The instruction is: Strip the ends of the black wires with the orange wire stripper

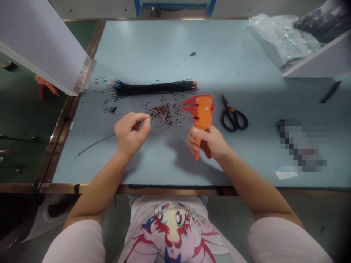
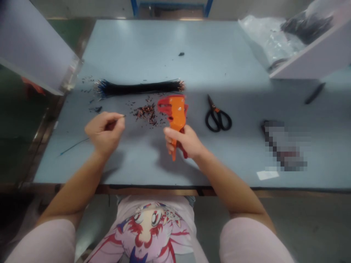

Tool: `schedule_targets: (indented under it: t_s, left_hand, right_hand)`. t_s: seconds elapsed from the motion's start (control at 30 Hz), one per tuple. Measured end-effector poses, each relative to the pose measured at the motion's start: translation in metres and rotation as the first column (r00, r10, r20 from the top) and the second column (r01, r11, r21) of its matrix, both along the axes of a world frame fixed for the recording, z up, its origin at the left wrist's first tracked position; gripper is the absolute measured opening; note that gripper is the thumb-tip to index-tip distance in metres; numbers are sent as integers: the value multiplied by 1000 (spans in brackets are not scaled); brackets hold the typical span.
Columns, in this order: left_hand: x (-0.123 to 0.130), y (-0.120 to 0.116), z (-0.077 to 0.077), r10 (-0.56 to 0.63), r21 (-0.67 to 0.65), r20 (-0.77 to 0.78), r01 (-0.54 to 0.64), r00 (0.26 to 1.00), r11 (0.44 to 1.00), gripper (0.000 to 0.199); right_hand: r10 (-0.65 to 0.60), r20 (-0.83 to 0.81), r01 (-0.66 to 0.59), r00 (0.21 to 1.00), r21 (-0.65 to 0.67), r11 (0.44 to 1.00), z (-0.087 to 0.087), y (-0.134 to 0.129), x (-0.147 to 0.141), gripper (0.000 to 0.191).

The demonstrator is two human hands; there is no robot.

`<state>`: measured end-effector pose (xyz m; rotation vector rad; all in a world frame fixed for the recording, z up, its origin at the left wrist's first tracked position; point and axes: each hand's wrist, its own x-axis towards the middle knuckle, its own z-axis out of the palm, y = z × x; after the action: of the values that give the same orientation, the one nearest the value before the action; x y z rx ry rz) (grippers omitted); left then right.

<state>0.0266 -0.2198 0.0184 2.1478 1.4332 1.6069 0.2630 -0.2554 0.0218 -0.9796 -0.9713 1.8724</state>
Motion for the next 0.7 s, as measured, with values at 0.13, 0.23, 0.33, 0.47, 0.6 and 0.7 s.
schedule_targets:
  t_s: [0.13,0.23,0.33,0.47,0.6,0.7]
  left_hand:
    - [-7,10,0,19,-65,137,-10,990,998,5]
    - [-4,10,-1,-2,-85,150,15,989,996,5]
    - [3,5,-3,-19,-90,104,28,994,996,5]
    - [13,-5,-8,-177,-11,-43,177,983,984,5]
    - [22,-16,-14,-283,75,-317,322,905,944,11]
    - [25,-21,-16,-267,100,-432,340,862,935,11]
  right_hand:
    - [-21,28,21,999,-21,1000,5,7,12,26]
    - [96,96,-87,991,-95,992,2,5,8,27]
    - [117,92,-105,989,-130,986,-3,2,-1,26]
    - [-38,87,48,996,-115,992,-10,-1,-13,31]
    - [-162,56,167,985,-86,982,-15,-3,-21,33]
    - [-175,39,175,984,-4,985,-17,-4,-22,28]
